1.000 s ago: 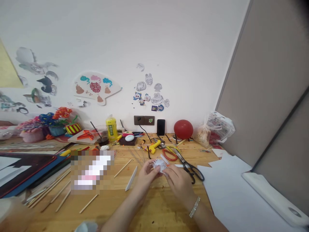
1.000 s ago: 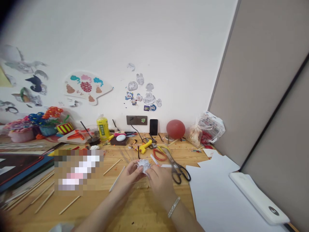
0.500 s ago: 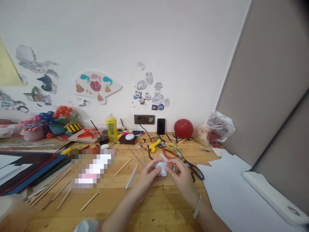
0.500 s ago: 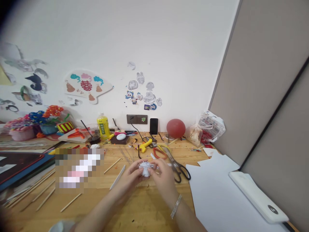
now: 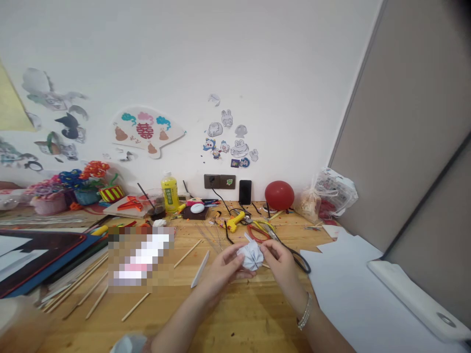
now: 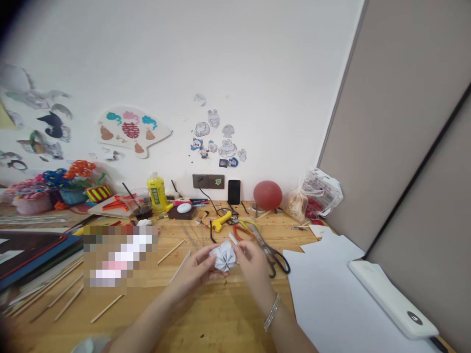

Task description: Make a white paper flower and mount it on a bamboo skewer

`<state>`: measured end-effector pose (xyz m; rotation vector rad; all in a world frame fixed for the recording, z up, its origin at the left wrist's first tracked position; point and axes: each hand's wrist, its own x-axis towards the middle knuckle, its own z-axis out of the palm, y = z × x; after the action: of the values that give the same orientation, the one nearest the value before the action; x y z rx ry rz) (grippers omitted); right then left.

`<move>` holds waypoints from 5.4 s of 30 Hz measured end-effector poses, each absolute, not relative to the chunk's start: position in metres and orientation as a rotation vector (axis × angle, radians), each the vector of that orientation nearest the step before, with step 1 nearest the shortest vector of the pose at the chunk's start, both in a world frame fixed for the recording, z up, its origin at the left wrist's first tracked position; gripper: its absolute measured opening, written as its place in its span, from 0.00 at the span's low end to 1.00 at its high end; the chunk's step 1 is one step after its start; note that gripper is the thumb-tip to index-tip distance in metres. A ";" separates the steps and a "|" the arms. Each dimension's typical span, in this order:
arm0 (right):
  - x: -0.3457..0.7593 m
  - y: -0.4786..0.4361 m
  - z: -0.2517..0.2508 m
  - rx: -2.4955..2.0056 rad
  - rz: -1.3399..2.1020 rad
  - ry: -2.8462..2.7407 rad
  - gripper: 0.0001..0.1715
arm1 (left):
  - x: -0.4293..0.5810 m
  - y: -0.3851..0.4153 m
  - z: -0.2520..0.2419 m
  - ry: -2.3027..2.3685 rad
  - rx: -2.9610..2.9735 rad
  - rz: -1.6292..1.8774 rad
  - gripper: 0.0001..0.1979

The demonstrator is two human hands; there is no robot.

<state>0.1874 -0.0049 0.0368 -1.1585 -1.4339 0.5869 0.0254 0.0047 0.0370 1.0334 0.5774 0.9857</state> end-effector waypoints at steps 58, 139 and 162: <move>0.192 -0.014 0.050 -1.066 0.292 -1.813 0.06 | 0.032 0.002 0.039 0.551 0.893 0.985 0.12; 0.166 -0.033 0.036 -0.728 -0.656 -2.201 0.15 | 0.038 -0.002 0.042 0.689 0.277 1.239 0.11; 0.167 -0.034 0.030 -0.706 -0.544 -2.225 0.21 | 0.041 -0.004 0.035 0.692 0.471 1.245 0.12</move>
<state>0.1675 -0.0339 0.0298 -0.7055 -2.2249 -0.5441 0.0410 -0.0045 0.0351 0.4709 0.6919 1.2451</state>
